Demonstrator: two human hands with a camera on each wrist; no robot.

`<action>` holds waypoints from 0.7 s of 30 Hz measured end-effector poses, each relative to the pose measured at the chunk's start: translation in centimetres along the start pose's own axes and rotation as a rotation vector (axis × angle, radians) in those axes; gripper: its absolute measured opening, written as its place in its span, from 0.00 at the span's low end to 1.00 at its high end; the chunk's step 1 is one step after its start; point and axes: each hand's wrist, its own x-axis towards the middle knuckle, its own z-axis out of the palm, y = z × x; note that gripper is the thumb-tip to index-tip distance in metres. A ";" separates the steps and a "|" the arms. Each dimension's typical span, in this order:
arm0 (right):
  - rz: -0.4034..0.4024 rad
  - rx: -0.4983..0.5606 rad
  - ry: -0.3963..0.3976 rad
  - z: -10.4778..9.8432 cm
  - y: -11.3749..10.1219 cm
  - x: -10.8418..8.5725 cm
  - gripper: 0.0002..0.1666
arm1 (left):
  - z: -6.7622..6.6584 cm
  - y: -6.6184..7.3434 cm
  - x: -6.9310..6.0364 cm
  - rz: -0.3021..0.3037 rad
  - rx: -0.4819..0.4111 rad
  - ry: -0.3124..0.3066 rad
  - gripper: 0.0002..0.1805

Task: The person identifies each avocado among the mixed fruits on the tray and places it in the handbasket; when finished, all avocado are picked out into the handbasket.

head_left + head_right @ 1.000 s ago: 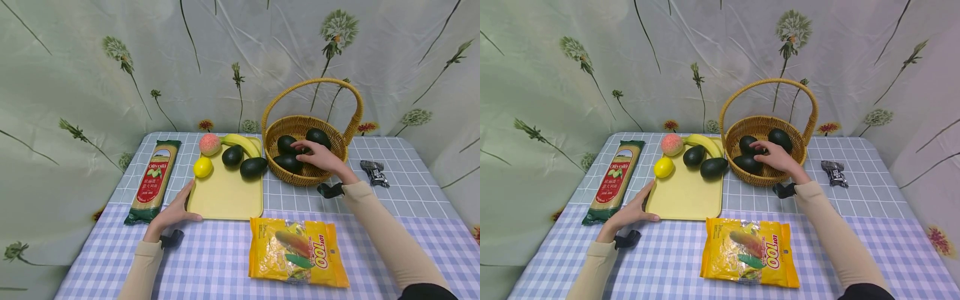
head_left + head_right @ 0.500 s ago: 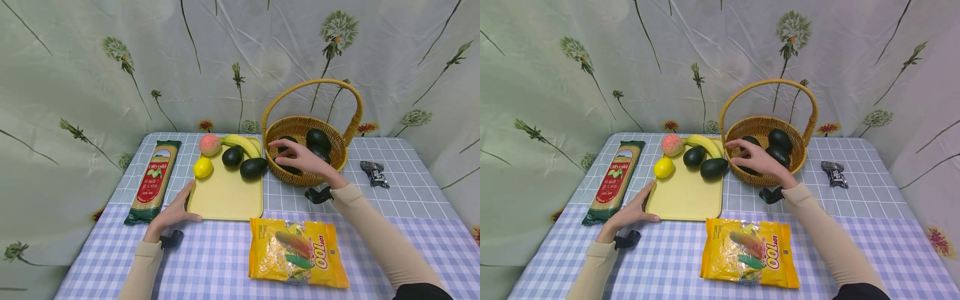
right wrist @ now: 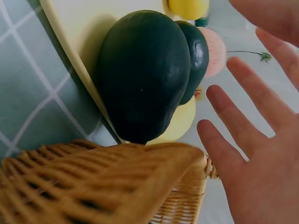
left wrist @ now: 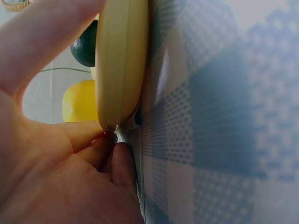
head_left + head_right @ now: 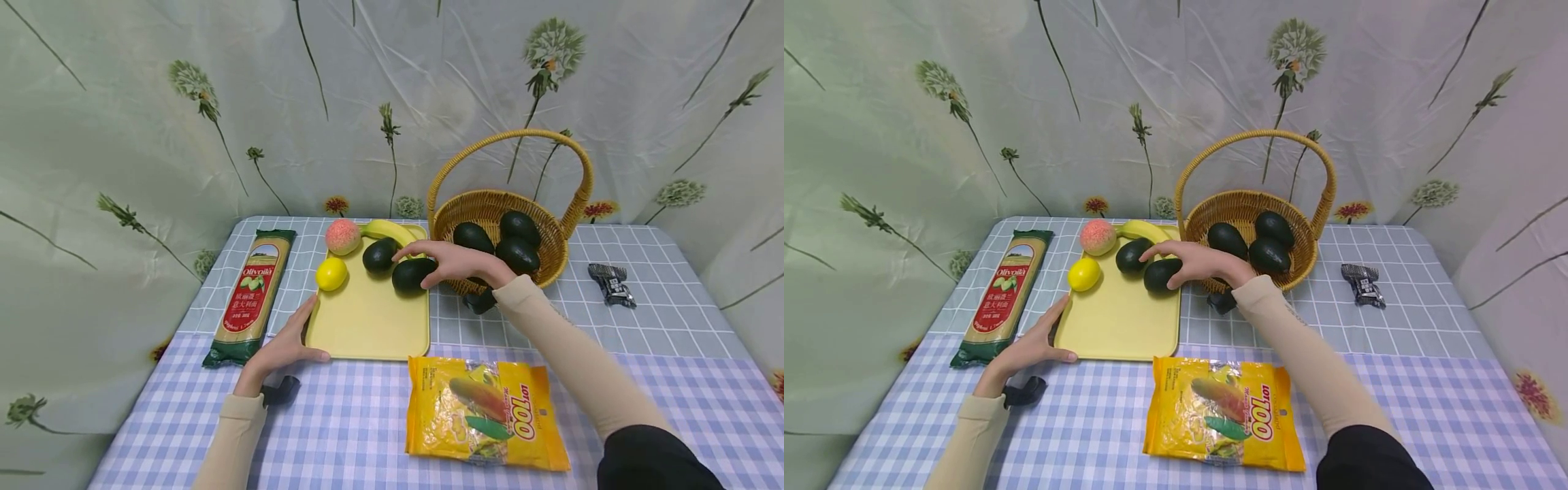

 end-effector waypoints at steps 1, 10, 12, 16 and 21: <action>0.004 -0.013 -0.017 0.0 0.0 0.4 0.37 | 0.0 0.0 0.0 0.000 -0.001 -0.001 0.69; 0.067 -0.161 -0.158 0.5 -0.1 3.2 0.35 | 0.1 -0.1 0.0 -0.005 0.007 -0.004 0.68; 0.074 -0.228 -0.176 0.7 -0.2 3.5 0.34 | 0.1 -0.1 0.0 -0.003 0.010 -0.004 0.68; 0.083 -0.348 -0.192 1.2 -0.1 4.1 0.34 | 0.1 -0.1 0.0 0.001 0.008 -0.002 0.68; 0.093 -0.392 -0.174 1.9 0.2 4.2 0.33 | 0.0 -0.1 0.0 0.003 0.010 -0.001 0.69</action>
